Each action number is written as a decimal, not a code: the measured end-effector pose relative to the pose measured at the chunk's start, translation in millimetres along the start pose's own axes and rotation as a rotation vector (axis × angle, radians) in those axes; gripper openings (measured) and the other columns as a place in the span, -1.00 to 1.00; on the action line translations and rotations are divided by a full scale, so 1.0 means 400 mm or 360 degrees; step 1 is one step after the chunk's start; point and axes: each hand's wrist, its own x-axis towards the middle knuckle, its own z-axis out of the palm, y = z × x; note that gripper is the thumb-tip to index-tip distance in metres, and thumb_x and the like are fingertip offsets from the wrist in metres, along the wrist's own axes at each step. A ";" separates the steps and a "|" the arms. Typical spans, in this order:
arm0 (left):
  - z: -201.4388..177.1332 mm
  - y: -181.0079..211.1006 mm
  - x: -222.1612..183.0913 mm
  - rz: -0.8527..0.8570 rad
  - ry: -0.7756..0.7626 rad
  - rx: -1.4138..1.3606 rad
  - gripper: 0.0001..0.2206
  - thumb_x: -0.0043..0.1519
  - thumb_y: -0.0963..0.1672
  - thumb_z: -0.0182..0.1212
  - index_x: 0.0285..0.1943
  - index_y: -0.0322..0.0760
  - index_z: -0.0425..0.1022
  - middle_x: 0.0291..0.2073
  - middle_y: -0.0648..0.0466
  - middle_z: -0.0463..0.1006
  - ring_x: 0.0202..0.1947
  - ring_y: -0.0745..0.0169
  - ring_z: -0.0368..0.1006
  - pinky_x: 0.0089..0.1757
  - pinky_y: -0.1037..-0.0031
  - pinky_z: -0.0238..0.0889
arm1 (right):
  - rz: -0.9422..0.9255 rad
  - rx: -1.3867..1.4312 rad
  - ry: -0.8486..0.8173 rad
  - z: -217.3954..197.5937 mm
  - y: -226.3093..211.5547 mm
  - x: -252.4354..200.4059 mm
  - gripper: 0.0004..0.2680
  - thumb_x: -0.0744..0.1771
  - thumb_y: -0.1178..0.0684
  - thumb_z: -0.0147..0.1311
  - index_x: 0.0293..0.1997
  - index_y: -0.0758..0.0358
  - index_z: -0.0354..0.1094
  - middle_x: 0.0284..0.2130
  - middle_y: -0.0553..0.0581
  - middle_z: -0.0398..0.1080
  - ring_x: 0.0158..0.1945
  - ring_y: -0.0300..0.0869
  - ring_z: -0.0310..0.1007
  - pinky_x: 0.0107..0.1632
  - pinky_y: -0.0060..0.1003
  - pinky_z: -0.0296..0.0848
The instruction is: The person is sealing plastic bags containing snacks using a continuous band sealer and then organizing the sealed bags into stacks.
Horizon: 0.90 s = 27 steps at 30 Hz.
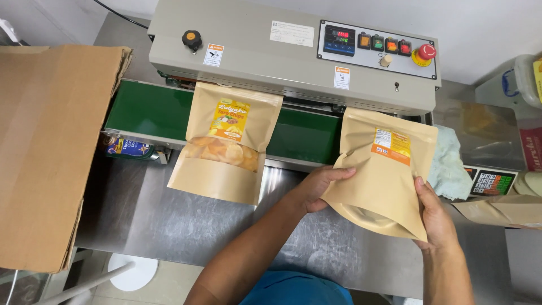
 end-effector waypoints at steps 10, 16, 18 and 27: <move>-0.009 0.003 -0.024 0.0110 0.0143 -0.0024 -0.59 0.12 -0.10 0.39 0.15 -0.31 0.55 -0.01 -0.04 0.64 -0.05 0.06 0.59 -0.04 0.29 0.51 | 0.0053 0.0072 -0.0153 0.022 0.015 0.027 -0.62 0.38 -0.18 -0.03 0.33 0.08 0.28 0.12 0.04 0.44 0.09 -0.16 0.45 0.07 -0.19 0.46; -0.019 -0.008 -0.029 0.0187 0.0158 -0.0003 -0.60 0.13 -0.08 0.38 0.14 -0.32 0.56 -0.01 -0.04 0.64 -0.06 0.06 0.59 -0.06 0.30 0.52 | 0.0048 0.0092 -0.0156 0.013 0.041 0.057 -0.63 0.38 -0.18 0.00 0.32 0.08 0.30 0.12 0.02 0.45 0.11 -0.19 0.46 0.09 -0.20 0.47; -0.025 -0.014 -0.026 0.0200 0.0168 0.0003 -0.60 0.13 -0.08 0.39 0.14 -0.31 0.57 -0.01 -0.04 0.65 -0.06 0.06 0.59 -0.06 0.31 0.52 | 0.0044 0.0107 -0.0174 0.010 0.050 0.067 -0.62 0.37 -0.18 0.01 0.32 0.08 0.29 0.13 0.02 0.44 0.12 -0.19 0.46 0.11 -0.20 0.47; -0.033 -0.024 -0.040 0.0257 0.0221 0.0046 -0.59 0.13 -0.08 0.36 0.16 -0.28 0.54 0.00 -0.02 0.64 -0.04 0.04 0.58 -0.05 0.25 0.49 | 0.0082 0.0035 -0.0258 -0.008 0.077 0.107 -0.61 0.36 -0.19 0.00 0.32 0.11 0.27 0.12 0.08 0.44 0.07 -0.12 0.47 0.04 -0.14 0.49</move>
